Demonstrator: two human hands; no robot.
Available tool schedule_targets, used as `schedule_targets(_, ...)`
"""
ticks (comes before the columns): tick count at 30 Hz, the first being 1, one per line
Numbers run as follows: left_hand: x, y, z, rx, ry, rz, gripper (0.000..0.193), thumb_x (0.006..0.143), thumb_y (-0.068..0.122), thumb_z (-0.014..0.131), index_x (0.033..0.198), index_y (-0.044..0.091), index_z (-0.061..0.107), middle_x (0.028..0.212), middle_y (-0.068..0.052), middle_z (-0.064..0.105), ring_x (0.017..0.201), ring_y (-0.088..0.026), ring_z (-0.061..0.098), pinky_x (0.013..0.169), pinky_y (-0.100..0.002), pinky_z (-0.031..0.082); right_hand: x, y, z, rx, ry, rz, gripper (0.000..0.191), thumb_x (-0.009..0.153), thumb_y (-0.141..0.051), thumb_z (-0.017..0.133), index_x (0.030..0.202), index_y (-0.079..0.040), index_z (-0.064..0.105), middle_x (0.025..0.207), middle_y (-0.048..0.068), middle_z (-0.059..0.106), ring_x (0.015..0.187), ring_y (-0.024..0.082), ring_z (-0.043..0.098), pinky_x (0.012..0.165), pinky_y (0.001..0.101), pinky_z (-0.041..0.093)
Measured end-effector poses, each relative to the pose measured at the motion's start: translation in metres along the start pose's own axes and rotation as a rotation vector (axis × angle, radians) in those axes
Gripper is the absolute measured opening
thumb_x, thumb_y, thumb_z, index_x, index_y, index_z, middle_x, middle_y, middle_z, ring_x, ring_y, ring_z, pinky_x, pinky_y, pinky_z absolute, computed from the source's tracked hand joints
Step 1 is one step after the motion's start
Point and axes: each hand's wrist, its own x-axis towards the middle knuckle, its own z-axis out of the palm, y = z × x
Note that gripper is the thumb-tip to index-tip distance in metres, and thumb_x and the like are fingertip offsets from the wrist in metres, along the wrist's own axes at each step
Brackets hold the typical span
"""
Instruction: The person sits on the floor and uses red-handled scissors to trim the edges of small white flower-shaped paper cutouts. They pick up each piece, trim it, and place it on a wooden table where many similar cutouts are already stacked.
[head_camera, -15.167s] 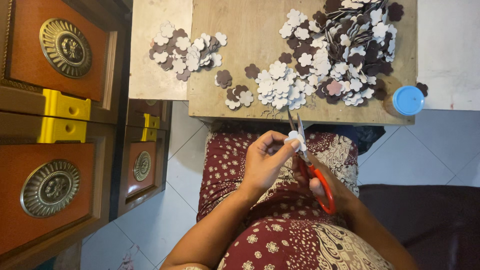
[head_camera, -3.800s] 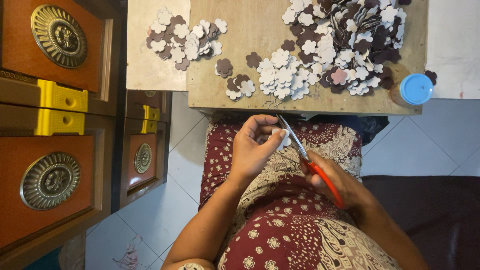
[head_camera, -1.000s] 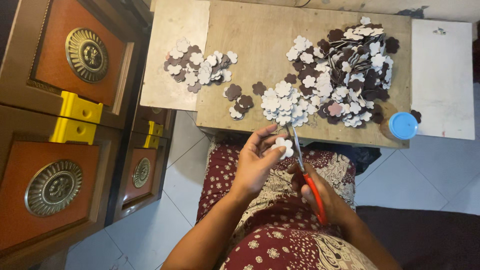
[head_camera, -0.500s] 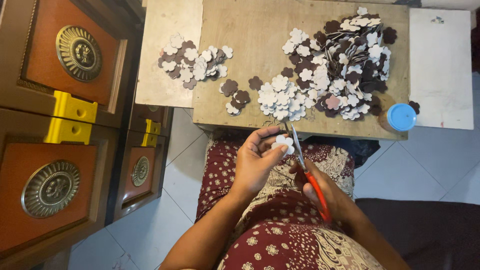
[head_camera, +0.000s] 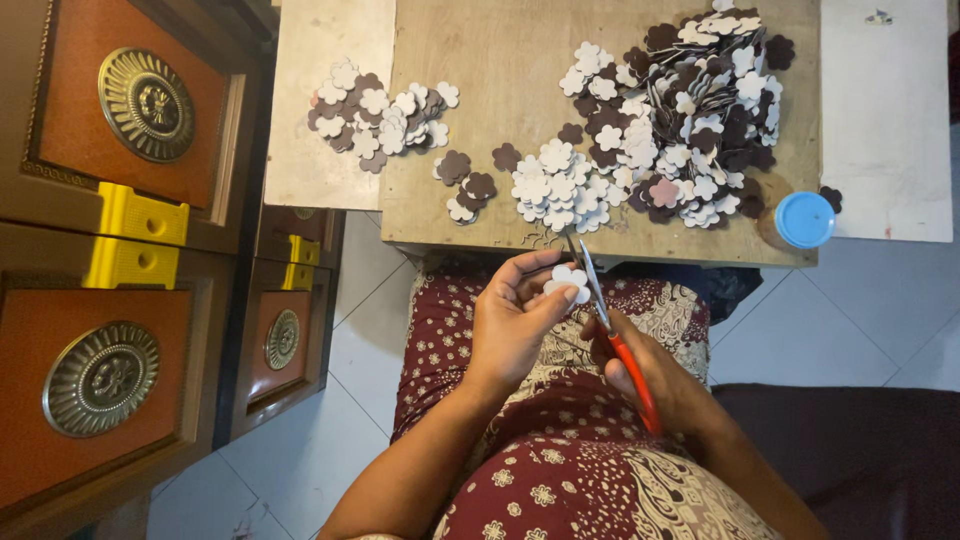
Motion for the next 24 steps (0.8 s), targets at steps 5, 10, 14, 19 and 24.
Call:
schedule_targets(5, 0.0, -0.002, 0.0, 0.003, -0.003, 0.005, 0.044, 0.092, -0.006, 0.069, 0.134, -0.006, 0.054, 0.125, -0.019, 0.069, 0.108, -0.018, 0.07, 0.093, -0.029, 0.059, 0.001, 0.003, -0.001, -0.054, 0.011, -0.007, 0.083, 0.093, -0.074, 0.037, 0.135, -0.003, 0.048, 0.093, 0.014, 0.065, 0.079, 0.025, 0.062, 0.074, 0.0411, 0.053)
schedule_targets(10, 0.0, -0.004, 0.0, 0.003, 0.0, 0.007, 0.043, 0.092, -0.006, 0.069, 0.132, -0.006, 0.053, 0.126, -0.019, 0.069, 0.109, -0.019, 0.071, 0.094, -0.03, 0.06, 0.002, 0.013, 0.002, -0.105, 0.043, -0.069, 0.096, 0.094, -0.081, 0.031, 0.141, 0.002, 0.043, 0.109, 0.017, 0.066, 0.097, 0.026, 0.066, 0.083, 0.0427, 0.055)
schedule_targets(14, 0.001, -0.004, -0.001, 0.025, 0.01, 0.001, 0.044, 0.091, -0.005, 0.069, 0.132, -0.005, 0.054, 0.124, -0.019, 0.069, 0.106, -0.019, 0.071, 0.091, -0.03, 0.06, 0.001, 0.017, 0.002, -0.061, 0.022, 0.036, 0.102, 0.086, -0.085, 0.03, 0.14, 0.001, 0.044, 0.093, 0.015, 0.062, 0.08, 0.025, 0.063, 0.068, 0.0412, 0.055)
schedule_targets(19, 0.002, -0.003, -0.003, 0.061, 0.0, 0.013, 0.043, 0.092, -0.004, 0.07, 0.132, -0.005, 0.055, 0.121, -0.018, 0.071, 0.103, -0.017, 0.071, 0.087, -0.028, 0.06, 0.0, 0.019, 0.001, -0.072, 0.014, 0.079, 0.106, 0.082, -0.087, 0.027, 0.141, -0.001, 0.041, 0.071, 0.006, 0.059, 0.06, 0.02, 0.058, 0.054, 0.0379, 0.05)
schedule_targets(24, 0.003, 0.003, -0.008, 0.132, -0.008, -0.023, 0.043, 0.091, -0.003, 0.072, 0.131, -0.005, 0.056, 0.114, -0.016, 0.073, 0.1, -0.016, 0.072, 0.086, -0.028, 0.061, 0.001, 0.023, 0.002, -0.044, -0.023, 0.04, 0.095, 0.082, -0.09, 0.024, 0.113, -0.005, 0.054, 0.074, 0.004, 0.057, 0.059, 0.018, 0.055, 0.05, 0.0371, 0.05)
